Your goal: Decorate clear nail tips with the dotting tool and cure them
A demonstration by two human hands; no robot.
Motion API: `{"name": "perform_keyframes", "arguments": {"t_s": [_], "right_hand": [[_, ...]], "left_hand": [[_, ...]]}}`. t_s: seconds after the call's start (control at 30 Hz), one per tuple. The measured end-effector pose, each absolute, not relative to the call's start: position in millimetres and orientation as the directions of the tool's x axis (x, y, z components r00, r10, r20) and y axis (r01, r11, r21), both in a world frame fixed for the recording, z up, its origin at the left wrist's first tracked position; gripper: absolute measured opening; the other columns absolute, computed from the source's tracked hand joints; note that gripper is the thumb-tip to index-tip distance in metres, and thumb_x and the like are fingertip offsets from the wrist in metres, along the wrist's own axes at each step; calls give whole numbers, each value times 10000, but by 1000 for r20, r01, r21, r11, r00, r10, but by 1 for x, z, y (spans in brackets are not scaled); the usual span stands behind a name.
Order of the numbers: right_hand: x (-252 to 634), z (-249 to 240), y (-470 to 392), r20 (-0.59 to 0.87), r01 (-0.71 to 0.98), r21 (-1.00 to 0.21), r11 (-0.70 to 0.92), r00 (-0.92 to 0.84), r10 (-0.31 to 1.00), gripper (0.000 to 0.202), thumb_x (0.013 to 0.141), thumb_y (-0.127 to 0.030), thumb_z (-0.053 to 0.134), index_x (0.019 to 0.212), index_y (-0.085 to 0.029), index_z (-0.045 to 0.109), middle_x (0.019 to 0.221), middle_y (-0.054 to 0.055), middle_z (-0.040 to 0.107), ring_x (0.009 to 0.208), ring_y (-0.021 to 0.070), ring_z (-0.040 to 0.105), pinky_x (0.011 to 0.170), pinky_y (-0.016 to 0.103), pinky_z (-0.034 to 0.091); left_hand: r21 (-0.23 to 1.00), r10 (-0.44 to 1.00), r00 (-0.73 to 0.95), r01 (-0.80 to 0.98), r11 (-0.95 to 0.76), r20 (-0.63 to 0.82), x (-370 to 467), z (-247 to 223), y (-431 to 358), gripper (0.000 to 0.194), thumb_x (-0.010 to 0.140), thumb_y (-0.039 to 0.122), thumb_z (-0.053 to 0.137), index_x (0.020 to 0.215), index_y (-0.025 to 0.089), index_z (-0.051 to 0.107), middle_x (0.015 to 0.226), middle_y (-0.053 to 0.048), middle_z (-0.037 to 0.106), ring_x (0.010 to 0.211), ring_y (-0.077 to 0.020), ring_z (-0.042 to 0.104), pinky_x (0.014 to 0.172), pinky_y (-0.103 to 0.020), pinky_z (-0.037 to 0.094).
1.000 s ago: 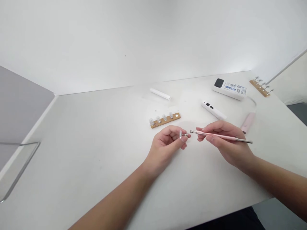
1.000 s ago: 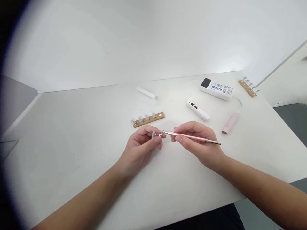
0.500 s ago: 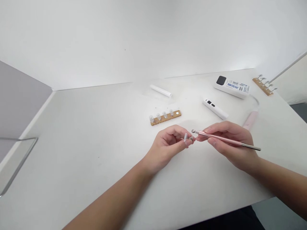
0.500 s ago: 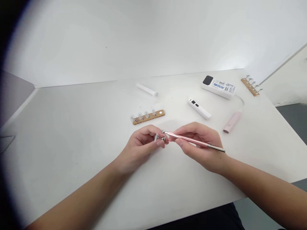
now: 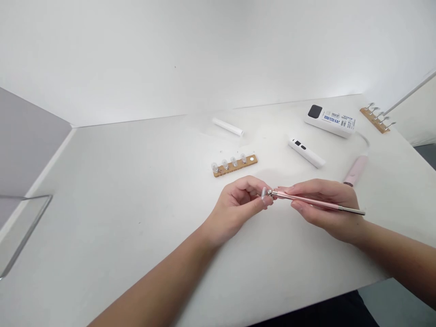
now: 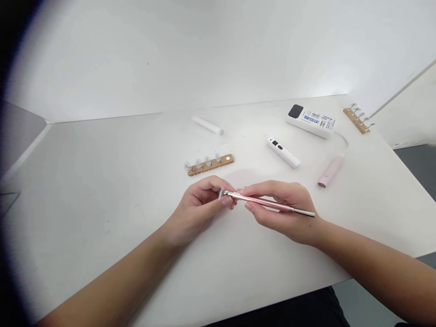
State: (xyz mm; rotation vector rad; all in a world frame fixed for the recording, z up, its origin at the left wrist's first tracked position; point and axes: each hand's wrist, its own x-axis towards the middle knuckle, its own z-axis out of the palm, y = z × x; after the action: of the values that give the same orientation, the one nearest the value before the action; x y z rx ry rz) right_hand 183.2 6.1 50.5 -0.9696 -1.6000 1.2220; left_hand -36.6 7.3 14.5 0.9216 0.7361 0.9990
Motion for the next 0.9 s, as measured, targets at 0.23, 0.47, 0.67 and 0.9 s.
{"name": "perform_keyframes", "arguments": {"t_s": [0.23, 0.47, 0.67, 0.9], "right_hand": [[183, 50, 7, 209, 126, -958, 258, -307, 929, 294, 842, -98, 813, 1016, -331, 858, 972, -2, 871, 823, 190, 840, 698, 255, 688], [185, 50, 8, 248, 102, -945, 309, -389, 887, 399, 844, -43, 782, 1071, -364, 849, 1067, -29, 864, 954, 206, 851, 810, 266, 705], [186, 51, 8, 251, 128, -941, 314, -359, 899, 392, 845, -61, 791, 1064, -382, 844, 1028, -40, 868, 886, 178, 847, 753, 241, 692], [185, 51, 9, 248, 163, -935, 315, -335, 909, 331, 852, -80, 795, 1033, -352, 847, 969, -34, 870, 821, 157, 830, 693, 218, 669]], "left_hand": [[888, 922, 382, -404, 220, -54, -37, 8, 8, 113, 898, 269, 854, 892, 199, 766, 788, -15, 729, 788, -122, 658, 768, -244, 560], [880, 916, 400, -422, 219, -37, -38, 6, 9, 103, 910, 274, 852, 913, 204, 777, 797, 1, 734, 788, -103, 674, 800, -238, 579], [869, 911, 410, -438, 231, -36, -38, 7, 9, 59, 919, 232, 842, 918, 208, 788, 819, 4, 751, 791, -86, 674, 788, -208, 583], [875, 915, 401, -426, 228, -43, -38, 6, 9, 72, 908, 229, 852, 906, 196, 788, 825, -10, 755, 799, -97, 682, 788, -223, 583]]}}
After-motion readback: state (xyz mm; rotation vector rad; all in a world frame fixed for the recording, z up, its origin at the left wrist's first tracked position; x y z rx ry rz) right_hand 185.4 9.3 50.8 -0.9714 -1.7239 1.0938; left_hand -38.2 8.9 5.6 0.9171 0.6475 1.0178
